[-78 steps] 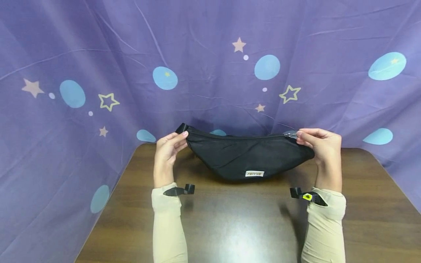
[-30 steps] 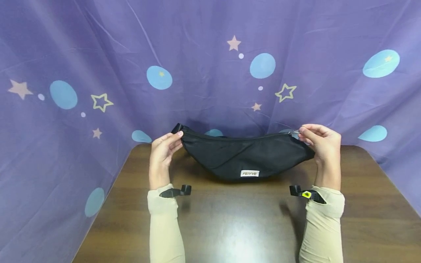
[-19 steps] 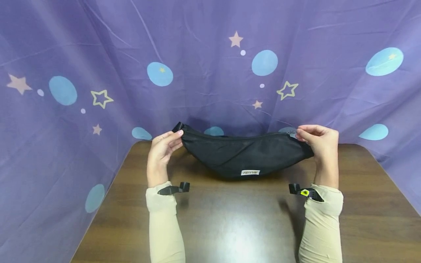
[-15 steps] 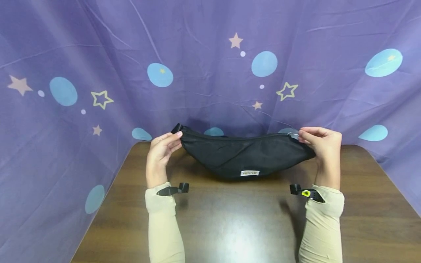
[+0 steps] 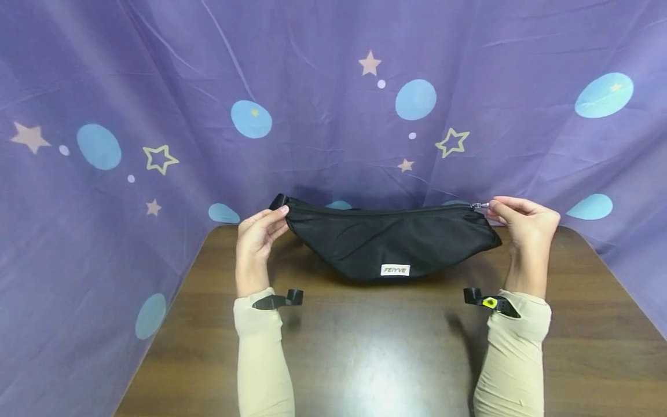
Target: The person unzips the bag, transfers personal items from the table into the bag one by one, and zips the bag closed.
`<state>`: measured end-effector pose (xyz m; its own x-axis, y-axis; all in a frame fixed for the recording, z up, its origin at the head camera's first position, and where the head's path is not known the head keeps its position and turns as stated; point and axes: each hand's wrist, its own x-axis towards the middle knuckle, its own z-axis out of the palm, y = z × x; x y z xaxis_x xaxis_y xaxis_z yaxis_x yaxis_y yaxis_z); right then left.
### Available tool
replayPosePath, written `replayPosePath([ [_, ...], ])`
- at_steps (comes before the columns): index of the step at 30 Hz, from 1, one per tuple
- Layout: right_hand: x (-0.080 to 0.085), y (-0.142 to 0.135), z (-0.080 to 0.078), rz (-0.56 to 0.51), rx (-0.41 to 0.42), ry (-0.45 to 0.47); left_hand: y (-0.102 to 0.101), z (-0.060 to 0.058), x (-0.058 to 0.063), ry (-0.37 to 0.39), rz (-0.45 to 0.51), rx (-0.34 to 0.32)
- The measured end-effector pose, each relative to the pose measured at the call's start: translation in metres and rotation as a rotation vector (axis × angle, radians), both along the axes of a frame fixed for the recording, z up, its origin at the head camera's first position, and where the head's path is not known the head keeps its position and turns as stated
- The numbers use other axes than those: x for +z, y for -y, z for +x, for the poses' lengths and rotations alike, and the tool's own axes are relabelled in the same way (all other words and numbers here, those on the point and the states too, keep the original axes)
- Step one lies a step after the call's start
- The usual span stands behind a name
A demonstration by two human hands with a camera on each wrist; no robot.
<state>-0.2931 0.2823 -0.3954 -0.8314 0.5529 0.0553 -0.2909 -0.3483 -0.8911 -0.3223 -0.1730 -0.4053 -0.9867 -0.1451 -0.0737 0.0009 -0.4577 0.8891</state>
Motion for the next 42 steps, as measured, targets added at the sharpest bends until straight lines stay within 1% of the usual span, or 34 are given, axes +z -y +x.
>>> replayPosePath([
  [5, -0.005, -0.004, 0.0, -0.002, -0.011, 0.017, -0.003, 0.0, -0.004, 0.011, 0.001, 0.043],
  [8, -0.007, -0.007, -0.002, -0.005, 0.002, 0.045, -0.003, 0.0, -0.003, 0.016, 0.0, 0.06],
  [11, -0.009, -0.012, -0.005, -0.005, 0.008, 0.061, -0.004, -0.001, 0.0, 0.023, 0.005, 0.061],
  [16, -0.005, -0.014, -0.01, 0.016, -0.004, 0.037, -0.003, -0.004, 0.006, 0.002, 0.037, 0.076],
  [20, -0.001, -0.014, -0.009, 0.024, -0.008, 0.024, -0.002, -0.005, 0.005, 0.019, 0.028, 0.081],
  [22, 0.001, -0.013, -0.007, 0.054, 0.003, 0.033, -0.002, -0.005, 0.002, 0.031, 0.027, 0.084],
  [24, 0.004, -0.013, -0.006, 0.089, 0.032, 0.039, -0.002, -0.005, -0.001, 0.041, 0.03, 0.086],
  [27, 0.012, -0.013, -0.007, 0.207, 0.07, 0.053, -0.002, -0.005, -0.003, 0.032, 0.043, 0.08],
  [30, 0.02, -0.019, -0.008, 0.318, 0.128, 0.065, -0.003, -0.004, -0.005, 0.03, 0.05, 0.095],
  [31, 0.022, -0.02, -0.008, 0.338, 0.15, 0.059, -0.004, -0.004, -0.005, 0.027, 0.054, 0.104],
  [33, 0.023, -0.024, -0.009, 0.327, 0.2, 0.041, -0.004, -0.003, -0.005, 0.022, 0.058, 0.124],
  [35, 0.022, -0.026, -0.01, 0.297, 0.222, 0.023, -0.003, -0.003, -0.005, 0.015, 0.058, 0.141],
  [37, 0.02, -0.027, -0.01, 0.25, 0.213, 0.015, -0.003, -0.003, -0.004, 0.007, 0.067, 0.149],
  [38, 0.018, -0.027, -0.011, 0.24, 0.196, 0.02, -0.003, -0.003, -0.004, 0.006, 0.067, 0.151],
  [40, 0.015, -0.027, -0.011, 0.229, 0.169, 0.031, -0.005, -0.005, -0.005, 0.012, 0.065, 0.154],
  [42, 0.011, -0.028, -0.01, 0.231, 0.157, 0.044, -0.006, -0.007, -0.005, 0.022, 0.072, 0.142],
])
